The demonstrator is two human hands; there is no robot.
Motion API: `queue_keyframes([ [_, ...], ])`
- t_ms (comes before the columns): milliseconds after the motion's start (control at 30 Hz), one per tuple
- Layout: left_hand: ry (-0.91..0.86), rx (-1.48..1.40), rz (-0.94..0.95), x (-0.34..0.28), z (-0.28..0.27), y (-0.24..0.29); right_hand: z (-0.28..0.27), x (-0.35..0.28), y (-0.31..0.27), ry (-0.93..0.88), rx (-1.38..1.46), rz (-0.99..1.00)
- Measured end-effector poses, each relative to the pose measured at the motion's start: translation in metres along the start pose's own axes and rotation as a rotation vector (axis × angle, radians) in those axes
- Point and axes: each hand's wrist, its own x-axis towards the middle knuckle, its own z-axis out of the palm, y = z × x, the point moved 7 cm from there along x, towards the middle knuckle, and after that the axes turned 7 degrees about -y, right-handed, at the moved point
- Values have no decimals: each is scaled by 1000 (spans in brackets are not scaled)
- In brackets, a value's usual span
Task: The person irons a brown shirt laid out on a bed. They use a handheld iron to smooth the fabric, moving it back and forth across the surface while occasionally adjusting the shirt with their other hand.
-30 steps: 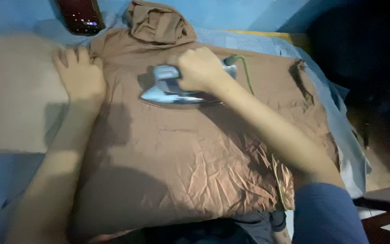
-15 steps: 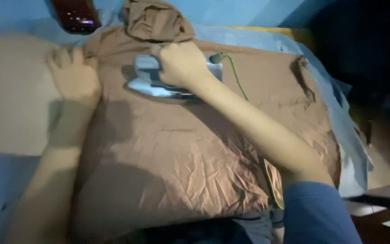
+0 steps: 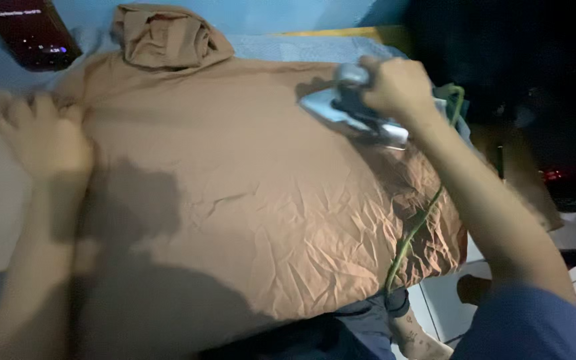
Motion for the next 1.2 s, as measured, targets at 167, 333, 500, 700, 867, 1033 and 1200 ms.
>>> queue_keyframes([
  [167,-2,-69,6,-1,-4,-3,9,0,70,84,-87,124],
  [333,46,-22,34,-2,-5,-4,21,17,90,173,-92,182],
  [500,42,-30,6,0,-1,-4,18,23,88,228,-67,200],
  [700,-26,1,20,-5,20,-8,17,-3,94,167,-1,390],
  [867,-160,-221,-21,-10,78,-4,23,-28,108,211,-73,495],
  [1033,-148,-285,-17,-13,95,-13,26,-7,116,341,-98,470],
  [1200,-127,-244,5,-9,62,-7,34,4,124,314,-92,500],
])
